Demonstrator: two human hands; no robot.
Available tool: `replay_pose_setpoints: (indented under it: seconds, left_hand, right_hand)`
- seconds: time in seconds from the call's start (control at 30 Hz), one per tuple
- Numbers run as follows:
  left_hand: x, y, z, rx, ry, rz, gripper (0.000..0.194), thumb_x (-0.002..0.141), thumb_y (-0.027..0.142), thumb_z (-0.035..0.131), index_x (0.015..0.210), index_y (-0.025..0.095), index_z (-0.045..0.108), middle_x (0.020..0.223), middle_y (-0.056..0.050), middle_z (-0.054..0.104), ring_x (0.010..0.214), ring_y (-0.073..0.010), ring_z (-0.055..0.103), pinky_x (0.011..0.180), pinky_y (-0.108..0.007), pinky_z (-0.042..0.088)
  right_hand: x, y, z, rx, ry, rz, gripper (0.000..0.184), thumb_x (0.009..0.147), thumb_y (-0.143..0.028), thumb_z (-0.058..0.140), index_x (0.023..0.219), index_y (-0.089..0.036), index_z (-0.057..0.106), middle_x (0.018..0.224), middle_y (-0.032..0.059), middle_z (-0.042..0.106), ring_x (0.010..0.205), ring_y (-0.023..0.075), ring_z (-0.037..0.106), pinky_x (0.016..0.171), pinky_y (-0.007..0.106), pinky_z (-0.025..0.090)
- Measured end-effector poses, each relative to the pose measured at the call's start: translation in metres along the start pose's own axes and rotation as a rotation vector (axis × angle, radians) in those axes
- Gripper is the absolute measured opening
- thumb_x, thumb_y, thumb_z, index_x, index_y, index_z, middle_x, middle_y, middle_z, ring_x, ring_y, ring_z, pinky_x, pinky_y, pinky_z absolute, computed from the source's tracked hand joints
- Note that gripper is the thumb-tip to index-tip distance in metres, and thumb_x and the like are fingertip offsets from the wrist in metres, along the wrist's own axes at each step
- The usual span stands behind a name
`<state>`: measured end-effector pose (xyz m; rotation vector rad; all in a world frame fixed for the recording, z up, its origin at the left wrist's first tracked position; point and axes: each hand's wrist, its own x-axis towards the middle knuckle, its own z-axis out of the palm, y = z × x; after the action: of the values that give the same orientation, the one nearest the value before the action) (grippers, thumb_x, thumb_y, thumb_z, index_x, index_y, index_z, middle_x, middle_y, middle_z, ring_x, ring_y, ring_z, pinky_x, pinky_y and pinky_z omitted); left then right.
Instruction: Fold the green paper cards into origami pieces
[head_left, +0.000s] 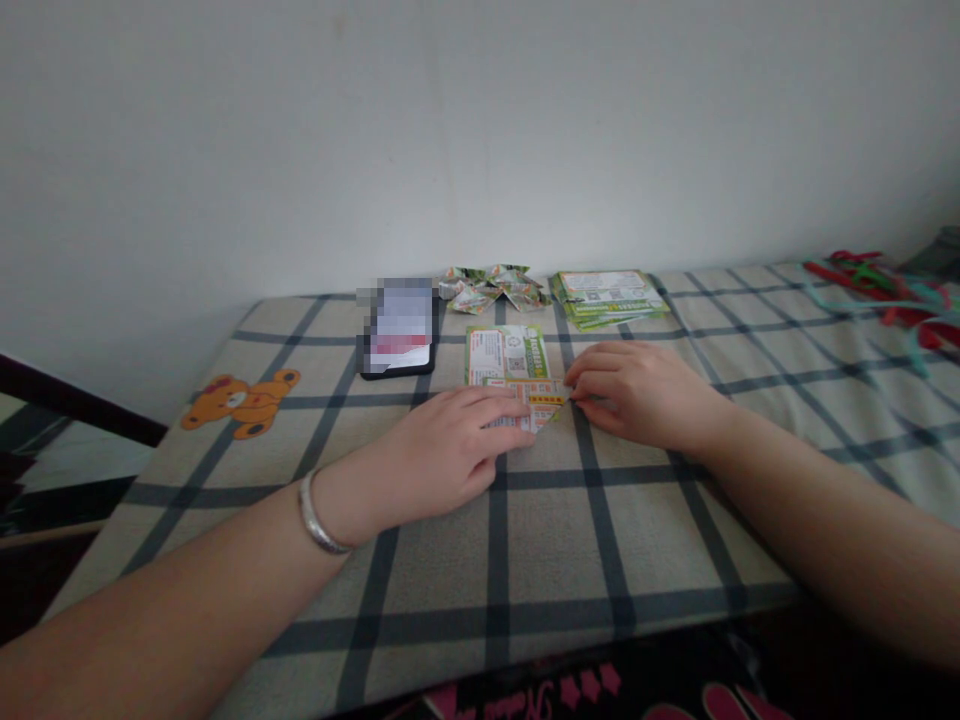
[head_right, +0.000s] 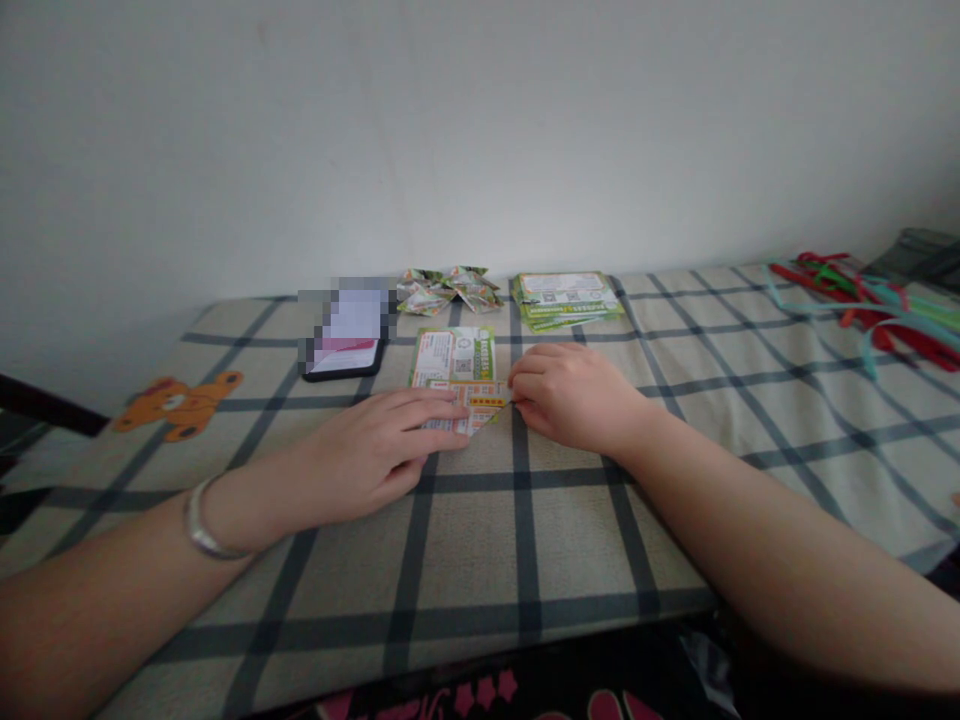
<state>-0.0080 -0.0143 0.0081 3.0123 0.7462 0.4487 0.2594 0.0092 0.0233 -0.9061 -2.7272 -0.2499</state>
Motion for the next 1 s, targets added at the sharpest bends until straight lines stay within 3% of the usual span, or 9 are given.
replay_pose_setpoints:
  seconds: [0.43,0.8,1.0]
  left_hand:
    - [0.0,0.0022,-0.003,-0.081,-0.06,-0.071,0.042,0.082,0.01,0.053,0.121,0.022,0.062,0.138,-0.007,0.054,0.131,-0.022,0.047,0.113,-0.044,0.037]
    - [-0.0009,-0.0024,-0.0051,-0.076,-0.046,0.021,0.037,0.083,0.011,0.052,0.117,0.022,0.063,0.138,-0.009,0.054,0.13,-0.0233,0.049,0.111,-0.046,0.04]
    - [-0.001,-0.0041,-0.0012,-0.065,-0.025,-0.027,0.044,0.088,0.017,0.054,0.131,0.018,0.053,0.136,-0.008,0.058,0.128,-0.0206,0.051,0.112,-0.042,0.04]
  right_hand:
    - [0.0031,-0.001,0.0019,-0.071,-0.055,0.002,0.02,0.092,-0.022,0.051,0.091,-0.016,0.069,0.09,0.0074,0.068,0.085,0.0194,0.06,0.074,0.032,0.044]
    - [0.0025,0.0017,0.0081,-0.039,-0.034,0.021,0.02,0.091,-0.021,0.051,0.093,-0.016,0.07,0.085,0.0063,0.066,0.078,0.0175,0.057,0.069,0.031,0.039]
    - [0.0014,0.001,0.0095,-0.041,0.01,0.011,0.021,0.091,-0.02,0.051,0.095,-0.019,0.072,0.081,0.0042,0.065,0.075,0.0165,0.055,0.068,0.03,0.037]
